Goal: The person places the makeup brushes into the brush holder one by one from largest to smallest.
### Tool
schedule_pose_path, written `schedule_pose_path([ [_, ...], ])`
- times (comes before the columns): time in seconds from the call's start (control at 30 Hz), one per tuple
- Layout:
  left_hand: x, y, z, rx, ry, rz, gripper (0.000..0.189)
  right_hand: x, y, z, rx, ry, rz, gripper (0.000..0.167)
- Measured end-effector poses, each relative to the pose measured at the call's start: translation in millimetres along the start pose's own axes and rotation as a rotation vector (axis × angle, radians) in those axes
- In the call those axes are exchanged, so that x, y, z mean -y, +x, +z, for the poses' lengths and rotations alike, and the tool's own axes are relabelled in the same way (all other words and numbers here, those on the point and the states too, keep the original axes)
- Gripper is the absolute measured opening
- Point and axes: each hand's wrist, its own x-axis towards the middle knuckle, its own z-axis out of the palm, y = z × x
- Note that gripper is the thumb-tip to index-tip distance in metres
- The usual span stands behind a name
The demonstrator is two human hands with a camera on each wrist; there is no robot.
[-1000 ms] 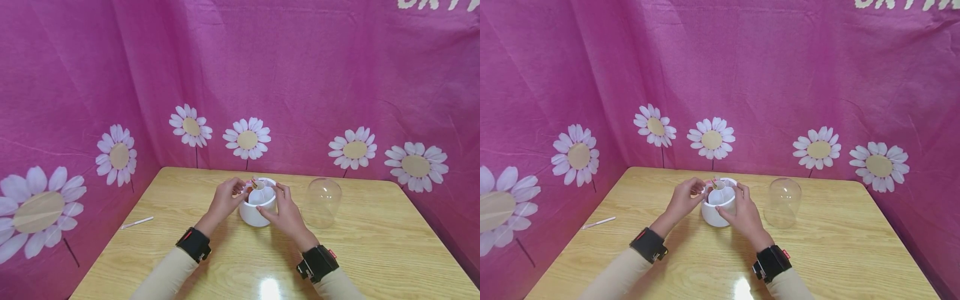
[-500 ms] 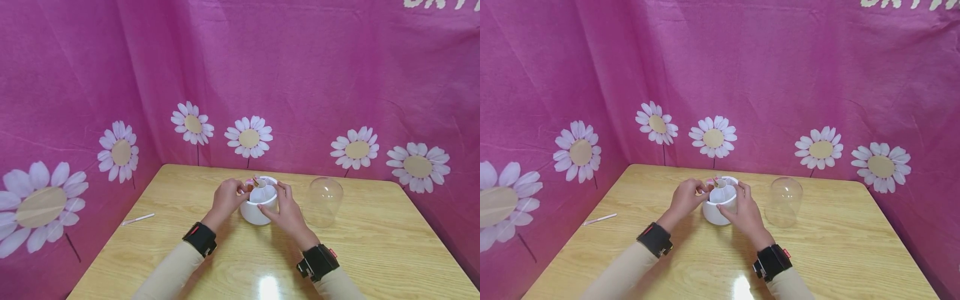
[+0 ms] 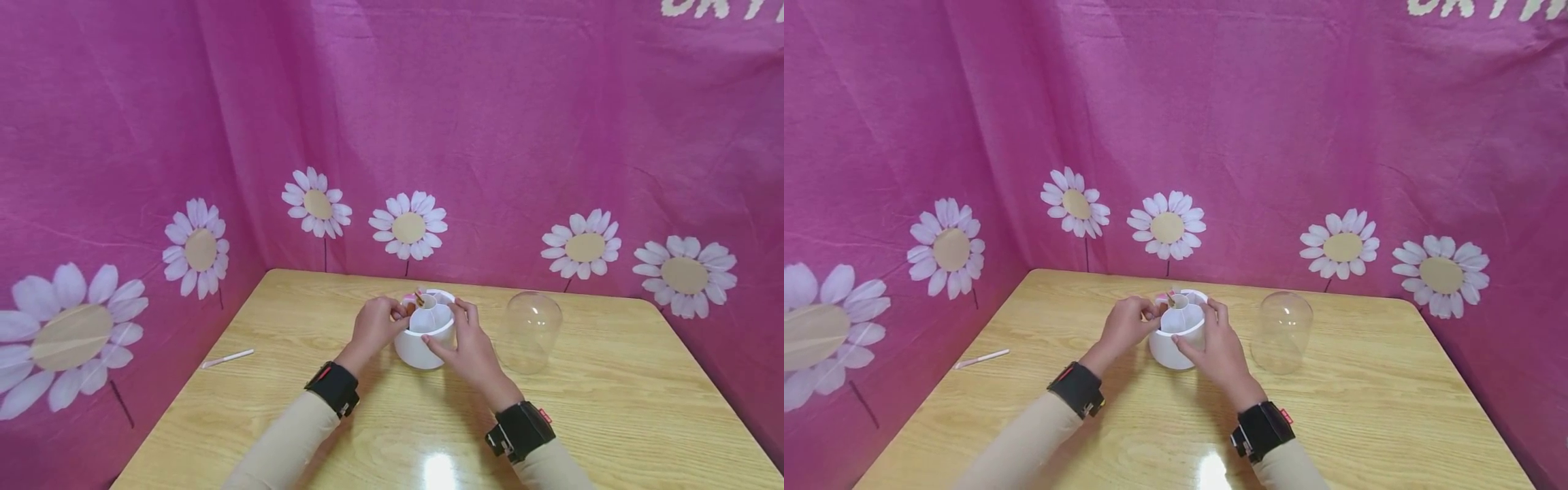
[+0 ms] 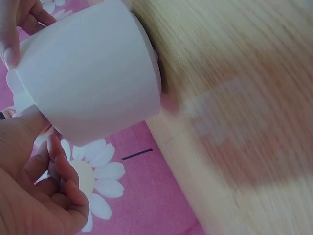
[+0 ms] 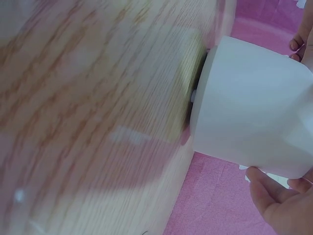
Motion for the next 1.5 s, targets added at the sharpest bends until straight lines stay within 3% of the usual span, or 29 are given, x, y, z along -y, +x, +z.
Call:
schedule_pose_path([
  [0.3,5.8,3.3,-6.5,0.089,0.01,0.059,0.016,0,0.1,-1,0.0,0.002,-0.008,0.086],
  [0.6,2.5,7.0,-22.9,0.132,0.17,0.27,0.009,1,-0.2,1,0.014,0.01,0.002,0.085],
  [0.7,2.4,6.4,-22.1,0.139,0.202,0.296,0.006,2,-0.5,2,0.036,0.015,0.016,0.085],
  [0.93,5.0,0.9,-18.4,0.122,0.186,0.236,0.011,3,-2.3,4,0.05,0.028,0.025,0.086],
  [1.2,8.8,-3.8,-24.4,0.081,0.163,0.185,0.011,2,0.1,3,0.047,0.012,0.026,0.087],
  [1.5,35.2,-19.4,-41.6,-0.012,0.144,0.131,0.007,3,-0.3,3,0.038,0.017,0.013,0.086],
])
